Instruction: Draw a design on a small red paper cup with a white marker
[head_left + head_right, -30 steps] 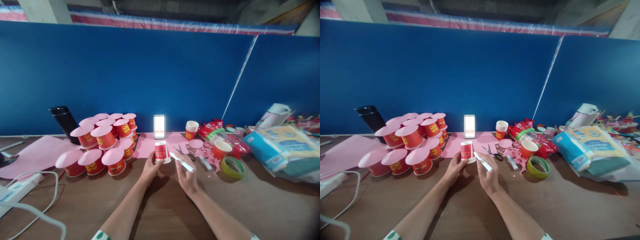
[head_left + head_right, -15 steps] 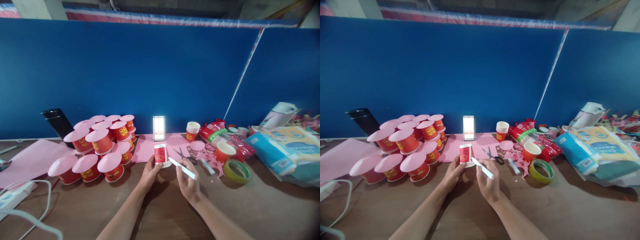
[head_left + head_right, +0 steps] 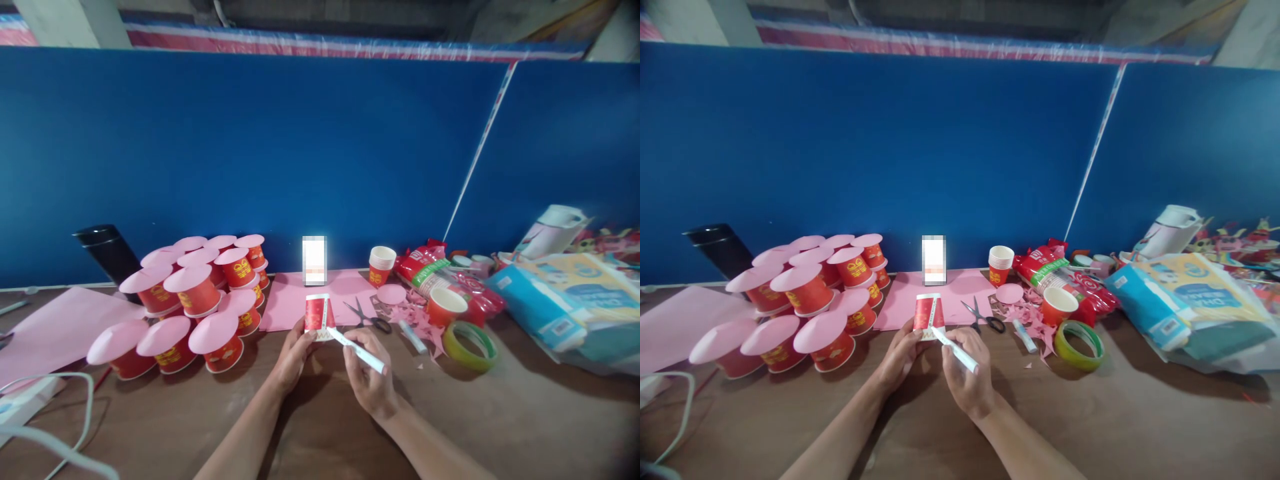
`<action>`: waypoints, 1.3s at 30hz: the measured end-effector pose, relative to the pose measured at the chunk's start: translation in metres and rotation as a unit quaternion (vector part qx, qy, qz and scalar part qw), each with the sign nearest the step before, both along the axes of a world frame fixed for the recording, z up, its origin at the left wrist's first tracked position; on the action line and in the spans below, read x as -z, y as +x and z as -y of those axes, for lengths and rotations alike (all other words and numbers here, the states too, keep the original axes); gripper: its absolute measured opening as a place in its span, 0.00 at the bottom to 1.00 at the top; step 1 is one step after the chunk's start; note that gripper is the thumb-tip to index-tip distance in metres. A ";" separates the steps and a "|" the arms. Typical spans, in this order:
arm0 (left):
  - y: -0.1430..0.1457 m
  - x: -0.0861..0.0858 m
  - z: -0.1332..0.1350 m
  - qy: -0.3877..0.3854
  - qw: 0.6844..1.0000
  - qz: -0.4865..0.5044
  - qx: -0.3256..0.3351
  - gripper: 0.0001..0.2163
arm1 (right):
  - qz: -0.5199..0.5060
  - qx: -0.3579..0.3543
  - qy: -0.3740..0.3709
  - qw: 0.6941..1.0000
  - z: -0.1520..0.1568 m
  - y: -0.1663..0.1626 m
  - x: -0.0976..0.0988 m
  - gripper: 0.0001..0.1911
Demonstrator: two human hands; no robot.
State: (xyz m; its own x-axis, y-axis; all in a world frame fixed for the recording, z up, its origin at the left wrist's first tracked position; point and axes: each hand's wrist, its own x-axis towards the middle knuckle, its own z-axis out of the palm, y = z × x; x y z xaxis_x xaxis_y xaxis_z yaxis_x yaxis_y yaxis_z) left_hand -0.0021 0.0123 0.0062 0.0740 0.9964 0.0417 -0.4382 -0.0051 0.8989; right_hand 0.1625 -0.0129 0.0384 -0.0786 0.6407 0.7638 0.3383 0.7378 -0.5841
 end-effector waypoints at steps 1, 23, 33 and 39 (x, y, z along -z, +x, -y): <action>0.000 0.000 0.000 0.001 1.000 0.002 0.002 0.22 | 0.001 -0.001 0.000 1.000 0.000 0.000 0.000 0.06; 0.001 -0.005 0.000 0.001 1.000 0.010 -0.013 0.22 | -0.004 0.007 -0.004 1.000 -0.001 0.001 0.001 0.06; 0.003 -0.001 -0.001 0.142 0.843 -0.444 -0.268 0.35 | -0.007 0.018 -0.005 1.000 -0.005 0.003 0.004 0.05; 0.003 -0.003 0.002 0.219 0.723 -0.555 -0.347 0.37 | -0.003 0.024 -0.001 1.000 -0.006 0.003 0.006 0.05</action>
State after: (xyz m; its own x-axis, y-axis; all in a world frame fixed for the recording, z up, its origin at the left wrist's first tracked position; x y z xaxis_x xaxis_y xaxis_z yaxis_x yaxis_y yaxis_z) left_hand 0.0008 0.0108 0.0088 -0.2067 0.7187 0.6639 0.7980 -0.2688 0.5394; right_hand 0.1659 -0.0067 0.0321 -0.0426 0.6446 0.7633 0.3691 0.7201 -0.5875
